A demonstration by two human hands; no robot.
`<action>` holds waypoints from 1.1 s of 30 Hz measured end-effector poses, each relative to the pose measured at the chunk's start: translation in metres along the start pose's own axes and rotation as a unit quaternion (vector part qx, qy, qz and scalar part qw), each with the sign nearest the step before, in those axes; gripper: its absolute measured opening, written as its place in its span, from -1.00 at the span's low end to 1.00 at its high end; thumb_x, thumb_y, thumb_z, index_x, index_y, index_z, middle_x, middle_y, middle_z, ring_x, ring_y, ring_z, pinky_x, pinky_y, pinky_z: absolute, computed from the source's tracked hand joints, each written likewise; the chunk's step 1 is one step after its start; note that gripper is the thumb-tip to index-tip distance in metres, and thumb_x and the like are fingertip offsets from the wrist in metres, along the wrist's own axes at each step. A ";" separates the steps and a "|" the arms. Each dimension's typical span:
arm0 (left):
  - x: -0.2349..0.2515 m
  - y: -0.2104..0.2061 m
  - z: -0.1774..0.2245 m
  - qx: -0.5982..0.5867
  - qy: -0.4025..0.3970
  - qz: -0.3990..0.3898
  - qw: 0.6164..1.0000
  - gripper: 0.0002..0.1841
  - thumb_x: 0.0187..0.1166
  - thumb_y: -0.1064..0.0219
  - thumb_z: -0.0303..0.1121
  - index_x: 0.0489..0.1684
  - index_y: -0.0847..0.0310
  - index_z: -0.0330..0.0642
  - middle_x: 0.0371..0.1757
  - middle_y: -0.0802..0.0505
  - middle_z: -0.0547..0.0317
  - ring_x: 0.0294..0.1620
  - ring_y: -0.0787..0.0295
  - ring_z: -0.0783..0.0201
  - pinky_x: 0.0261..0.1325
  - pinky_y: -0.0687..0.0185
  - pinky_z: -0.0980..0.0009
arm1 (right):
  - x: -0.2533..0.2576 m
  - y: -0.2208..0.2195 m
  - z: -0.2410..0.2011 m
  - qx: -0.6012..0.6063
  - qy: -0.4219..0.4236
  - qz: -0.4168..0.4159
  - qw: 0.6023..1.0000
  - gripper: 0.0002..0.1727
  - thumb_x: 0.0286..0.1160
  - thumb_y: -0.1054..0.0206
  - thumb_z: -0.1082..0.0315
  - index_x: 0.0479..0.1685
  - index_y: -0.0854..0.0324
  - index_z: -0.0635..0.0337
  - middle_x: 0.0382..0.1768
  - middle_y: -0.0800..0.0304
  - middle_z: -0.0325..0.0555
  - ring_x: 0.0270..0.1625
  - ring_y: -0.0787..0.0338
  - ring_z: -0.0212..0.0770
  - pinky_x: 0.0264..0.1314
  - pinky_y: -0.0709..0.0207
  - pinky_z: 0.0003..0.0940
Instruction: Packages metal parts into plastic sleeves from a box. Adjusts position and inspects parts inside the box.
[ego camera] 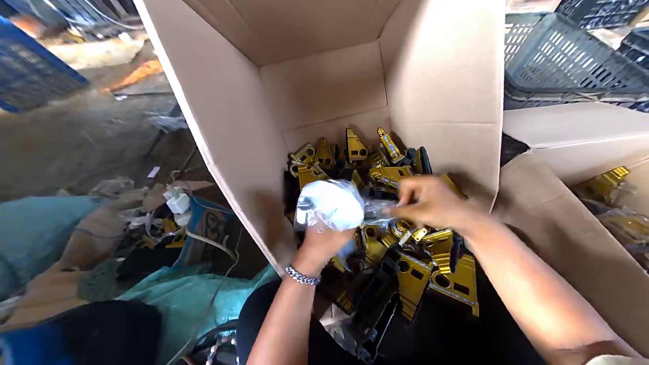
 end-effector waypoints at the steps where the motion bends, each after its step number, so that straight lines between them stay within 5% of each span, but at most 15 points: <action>1: 0.001 0.010 -0.001 0.050 -0.012 0.029 0.998 -0.55 0.16 -0.65 -0.45 0.02 -0.64 -0.39 -0.18 -0.83 0.24 -0.11 -0.77 0.56 0.10 -0.73 0.53 | 0.002 0.012 0.007 -0.014 -0.002 0.036 0.999 -0.73 0.32 -0.61 0.38 -0.37 -0.57 0.29 -0.52 -0.63 -0.13 -0.57 -0.58 -0.37 -0.48 -0.54 -0.41; 3: 0.000 0.021 -0.002 0.126 -0.039 0.081 0.988 -0.46 0.17 -0.62 -0.43 0.14 -0.60 -0.52 -0.03 -0.83 -0.03 0.06 -0.78 0.39 0.24 -0.68 0.42 | 0.002 0.010 0.023 -0.058 0.003 0.000 0.998 -0.77 0.45 -0.52 0.40 -0.04 -0.66 0.32 -0.14 -0.80 0.05 -0.17 -0.81 -0.16 -0.06 -0.72 -0.22; 4: 0.000 0.026 -0.001 0.154 -0.049 0.093 0.983 -0.39 0.20 -0.61 -0.43 0.22 -0.56 -0.64 0.08 -0.82 -0.26 0.17 -0.76 0.19 0.34 -0.62 0.26 | 0.001 -0.004 0.030 -0.090 0.014 -0.070 0.993 -0.71 0.58 -0.37 0.44 0.21 -0.67 0.35 0.19 -0.77 0.16 0.15 -0.81 -0.02 0.26 -0.67 -0.11; 5: 0.002 0.029 -0.002 0.166 -0.055 0.101 0.979 -0.41 0.22 -0.60 -0.42 0.21 -0.58 -0.64 0.08 -0.82 -0.29 0.17 -0.77 0.14 0.34 -0.62 0.21 | -0.003 -0.020 0.038 -0.127 0.034 -0.131 0.983 -0.66 0.62 -0.21 0.53 0.31 -0.66 0.37 0.35 -0.70 0.23 0.36 -0.73 0.08 0.47 -0.55 -0.04; 7: 0.008 0.029 -0.012 0.132 -0.023 0.086 0.987 -0.51 0.28 -0.60 -0.36 0.15 -0.63 -0.47 -0.01 -0.85 -0.03 0.07 -0.80 0.35 0.25 -0.70 0.35 | -0.013 -0.042 0.049 -0.149 0.068 -0.153 0.975 -0.64 0.52 -0.09 0.69 0.10 -0.78 0.43 0.18 -0.80 0.30 0.27 -0.78 0.14 0.43 -0.55 -0.03; 9: 0.012 0.022 -0.018 0.105 0.009 0.062 0.992 -0.53 0.30 -0.60 -0.34 0.13 -0.65 -0.42 -0.03 -0.86 0.05 0.05 -0.79 0.41 0.26 -0.69 0.40 | -0.013 -0.037 0.051 -0.134 0.036 -0.086 0.986 -0.70 0.57 -0.13 0.61 0.08 -0.76 0.45 0.11 -0.79 0.29 0.12 -0.80 0.06 0.30 -0.63 -0.14; 12: 0.008 0.033 -0.021 0.050 0.037 0.119 0.991 -0.52 0.32 -0.57 -0.42 0.22 -0.60 -0.39 -0.01 -0.84 0.07 -0.02 -0.80 0.40 0.13 -0.74 0.38 | -0.005 -0.024 0.046 -0.147 -0.017 0.026 0.989 -0.69 0.63 -0.26 0.40 0.20 -0.69 0.42 0.23 -0.74 0.28 0.19 -0.79 0.08 0.31 -0.63 -0.09; 15: 0.006 0.065 -0.018 0.030 0.069 0.193 0.978 -0.62 0.59 -0.41 -0.39 0.30 -0.55 -0.39 -0.07 -0.82 0.09 -0.25 -0.81 0.40 -0.14 -0.81 0.39 | 0.011 -0.059 0.026 -0.225 -0.013 -0.031 0.974 -0.37 0.65 -0.34 0.03 0.54 -0.50 0.31 0.44 -0.58 0.31 0.41 -0.65 0.26 0.44 -0.50 0.19; 18: 0.003 0.087 -0.013 0.055 0.068 0.239 0.967 -0.66 0.58 -0.33 -0.48 0.26 -0.51 -0.42 -0.19 -0.79 0.15 -0.41 -0.75 0.48 -0.29 -0.75 0.51 | 0.039 -0.095 0.008 -0.315 0.015 -0.046 0.948 -0.13 0.49 -0.44 -0.12 0.75 -0.32 0.13 0.61 -0.33 0.38 0.66 -0.26 0.46 0.56 -0.18 0.42; 21: 0.003 0.091 -0.015 0.086 0.038 0.243 0.966 -0.61 0.50 -0.38 -0.50 0.28 -0.51 -0.42 -0.18 -0.78 0.10 -0.39 -0.74 0.46 -0.26 -0.75 0.48 | 0.056 -0.119 0.007 -0.332 0.042 -0.072 0.940 -0.08 0.50 -0.40 -0.20 0.73 -0.31 0.24 0.59 -0.35 0.41 0.64 -0.28 0.46 0.55 -0.15 0.45; 23: 0.006 0.085 -0.013 0.105 0.026 0.212 0.971 -0.54 0.43 -0.46 -0.49 0.30 -0.51 -0.45 -0.11 -0.80 0.02 -0.27 -0.77 0.39 -0.14 -0.78 0.40 | 0.059 -0.127 0.018 -0.280 -0.016 -0.098 0.955 -0.12 0.63 -0.30 -0.14 0.76 -0.20 0.29 0.66 -0.34 0.31 0.67 -0.38 0.31 0.62 -0.25 0.26; 25: 0.008 0.071 -0.014 0.130 0.045 0.138 0.981 -0.41 0.30 -0.61 -0.45 0.33 -0.52 -0.48 0.07 -0.81 -0.10 0.06 -0.77 0.29 0.23 -0.69 0.29 | 0.065 -0.124 0.034 -0.211 -0.072 -0.088 0.971 -0.32 0.67 -0.27 0.29 0.73 -0.20 0.38 0.62 -0.39 0.32 0.60 -0.51 0.25 0.62 -0.37 0.10; 27: 0.011 0.053 -0.020 0.141 0.079 0.044 0.986 -0.28 0.14 -0.73 -0.39 0.33 -0.53 -0.51 0.17 -0.81 -0.15 0.24 -0.74 0.22 0.40 -0.62 0.23 | 0.065 -0.113 0.027 -0.131 -0.049 -0.055 0.989 -0.38 0.48 -0.31 0.54 0.59 -0.36 0.46 0.38 -0.61 0.36 0.39 -0.68 0.19 0.52 -0.48 0.00; 30: 0.013 0.029 -0.020 0.064 0.085 -0.023 0.994 -0.39 0.04 -0.76 -0.43 0.15 -0.63 -0.37 -0.04 -0.86 0.12 0.03 -0.80 0.42 0.22 -0.73 0.40 | 0.048 -0.082 -0.007 0.004 0.075 -0.046 0.996 -0.53 0.35 -0.44 0.59 0.31 -0.57 0.44 -0.12 -0.81 0.15 -0.05 -0.83 -0.11 0.14 -0.72 -0.20; 33: 0.012 0.033 -0.009 0.045 0.010 0.031 0.998 -0.51 0.13 -0.65 -0.54 0.09 -0.65 -0.37 -0.13 -0.86 0.19 -0.08 -0.80 0.52 0.10 -0.76 0.48 | 0.036 -0.022 -0.016 0.001 0.130 0.003 0.992 -0.58 0.36 -0.49 0.60 0.24 -0.61 0.31 -0.22 -0.82 -0.02 -0.21 -0.84 -0.23 -0.09 -0.79 -0.25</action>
Point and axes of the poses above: each hand's wrist, its own x-axis towards the middle knuckle, its own y-axis out of the back of the hand, z = x × y, the point moved 7 cm from there along x, towards the middle knuckle
